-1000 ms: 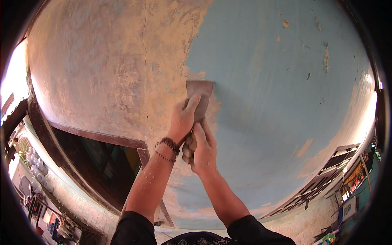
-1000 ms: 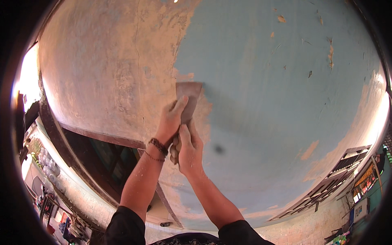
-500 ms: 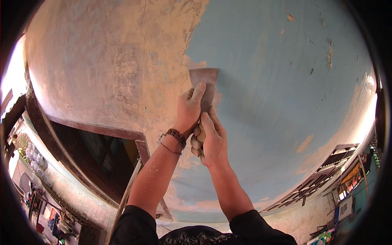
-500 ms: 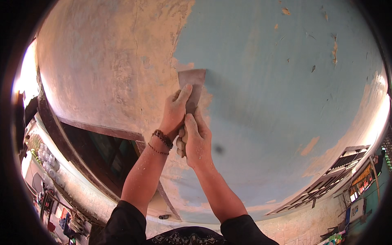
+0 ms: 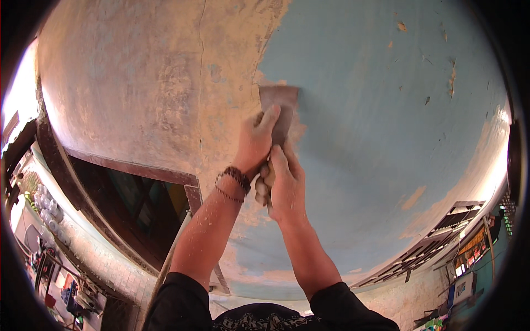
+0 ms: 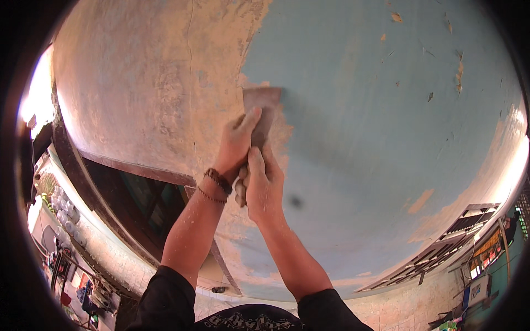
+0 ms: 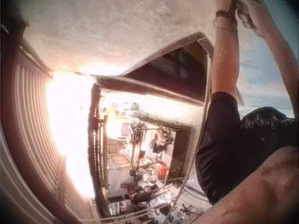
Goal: The person scrapes old paint chips off an exterior wall using a handheld scraper.
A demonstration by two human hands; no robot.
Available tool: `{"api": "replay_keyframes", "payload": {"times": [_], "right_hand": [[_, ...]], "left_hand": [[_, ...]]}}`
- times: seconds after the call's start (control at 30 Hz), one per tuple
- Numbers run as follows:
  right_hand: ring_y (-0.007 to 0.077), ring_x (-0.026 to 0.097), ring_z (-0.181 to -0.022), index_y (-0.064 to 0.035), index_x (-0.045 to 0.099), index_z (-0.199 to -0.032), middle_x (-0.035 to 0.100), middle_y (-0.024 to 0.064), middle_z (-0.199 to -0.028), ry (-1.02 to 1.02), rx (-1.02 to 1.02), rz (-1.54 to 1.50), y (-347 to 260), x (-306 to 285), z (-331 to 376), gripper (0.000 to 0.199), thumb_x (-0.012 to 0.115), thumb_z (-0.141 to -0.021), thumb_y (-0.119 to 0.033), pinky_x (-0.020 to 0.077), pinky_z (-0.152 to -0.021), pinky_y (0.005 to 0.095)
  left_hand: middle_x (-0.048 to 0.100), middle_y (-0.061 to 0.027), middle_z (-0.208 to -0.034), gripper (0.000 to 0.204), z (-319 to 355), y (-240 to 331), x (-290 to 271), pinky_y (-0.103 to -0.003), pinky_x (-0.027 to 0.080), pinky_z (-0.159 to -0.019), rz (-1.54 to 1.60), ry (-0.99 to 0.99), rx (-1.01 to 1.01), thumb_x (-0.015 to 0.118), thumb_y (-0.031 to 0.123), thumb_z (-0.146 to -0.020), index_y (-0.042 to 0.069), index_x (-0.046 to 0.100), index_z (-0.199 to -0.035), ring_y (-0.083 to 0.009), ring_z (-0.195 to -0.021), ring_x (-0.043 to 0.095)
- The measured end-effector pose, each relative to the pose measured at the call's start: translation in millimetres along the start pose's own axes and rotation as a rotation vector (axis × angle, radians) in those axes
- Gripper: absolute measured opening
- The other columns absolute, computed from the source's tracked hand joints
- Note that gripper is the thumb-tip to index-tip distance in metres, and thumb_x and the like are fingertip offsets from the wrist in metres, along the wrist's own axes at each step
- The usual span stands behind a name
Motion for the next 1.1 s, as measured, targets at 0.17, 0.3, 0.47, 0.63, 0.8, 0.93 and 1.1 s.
{"api": "replay_keyframes", "payload": {"times": [0.17, 0.3, 0.47, 0.63, 0.8, 0.93, 1.1], "right_hand": [[0.0084, 0.040, -0.041, -0.0104, 0.049, -0.126, 0.045, 0.0014, -0.070, -0.027, -0.024, 0.009, -13.0, 13.5, -8.3, 0.032, 0.045, -0.099, -0.027, 0.0328, -0.032, 0.0242], [0.0069, 0.041, -0.040, -0.0058, 0.051, -0.116, 0.045, 0.0010, -0.066, 0.007, -0.043, 0.068, -5.2, 1.6, -2.4, 0.025, 0.043, -0.100, -0.024, 0.0314, -0.031, 0.0235], [0.0076, 0.038, -0.040, -0.0148, 0.039, -0.142, 0.045, 0.0010, -0.069, -0.040, -0.062, 0.125, -18.9, 11.1, -6.5, 0.044, 0.043, -0.099, -0.024, 0.0325, -0.032, 0.0237], [0.0072, 0.040, -0.040, -0.0112, 0.043, -0.137, 0.044, 0.0008, -0.067, -0.045, -0.087, 0.150, -18.7, 5.6, -6.3, 0.039, 0.042, -0.100, -0.023, 0.0324, -0.032, 0.0234], [0.0077, 0.038, -0.040, -0.0142, 0.041, -0.140, 0.044, 0.0006, -0.069, -0.045, -0.014, 0.168, -19.7, -0.2, -10.8, 0.042, 0.043, -0.099, -0.025, 0.0320, -0.032, 0.0236], [0.0081, 0.037, -0.040, -0.0158, 0.037, -0.144, 0.044, 0.0007, -0.068, -0.007, 0.010, 0.094, 4.7, -29.1, 8.5, 0.046, 0.043, -0.099, -0.026, 0.0306, -0.032, 0.0238], [0.0084, 0.038, -0.040, -0.0174, 0.030, -0.148, 0.043, 0.0005, -0.067, -0.011, -0.009, 0.006, -5.3, -25.4, 7.3, 0.050, 0.042, -0.100, -0.027, 0.0301, -0.032, 0.0236]], "left_hand": [[0.056, 0.0015, -0.078, 0.034, -2.0, 28.8, 2.1, -0.021, 0.040, -0.056, 0.174, -0.092, -0.168, 0.059, 0.035, -0.094, 0.001, 0.061, -0.090, -0.0058, -0.066, 0.048], [0.055, 0.0016, -0.075, 0.035, 3.7, 18.1, 5.6, -0.022, 0.039, -0.053, 0.220, -0.003, -0.119, 0.059, 0.037, -0.094, 0.002, 0.059, -0.088, -0.0060, -0.062, 0.047], [0.055, 0.0027, -0.075, 0.034, 2.9, 28.0, 3.8, -0.021, 0.039, -0.053, 0.252, -0.080, -0.201, 0.059, 0.036, -0.094, 0.003, 0.061, -0.089, -0.0053, -0.062, 0.047], [0.054, 0.0024, -0.075, 0.033, 1.1, 17.9, 9.7, -0.021, 0.038, -0.052, 0.306, -0.017, -0.143, 0.057, 0.036, -0.095, 0.004, 0.061, -0.089, -0.0055, -0.061, 0.046], [0.057, -0.0006, -0.078, 0.036, 0.0, 20.1, 9.3, -0.024, 0.042, -0.059, 0.231, -0.009, -0.110, 0.056, 0.034, -0.095, -0.001, 0.061, -0.089, -0.0079, -0.069, 0.049], [0.056, -0.0001, -0.075, 0.040, 18.4, -23.5, 15.3, -0.024, 0.041, -0.061, 0.011, 0.080, 0.001, 0.056, 0.034, -0.095, -0.003, 0.061, -0.082, -0.0073, -0.071, 0.047], [0.060, -0.0010, -0.086, 0.038, 13.1, -13.5, 19.7, -0.022, 0.044, -0.066, 0.167, -0.079, -0.206, 0.058, 0.036, -0.094, -0.002, 0.063, -0.093, -0.0059, -0.077, 0.052]]}}
Point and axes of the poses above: each hand's wrist, its own z-axis away from the middle knuckle, its own x-axis out of the palm, y = z × x, the point moved 2 cm from there along -z, towards the middle knuckle
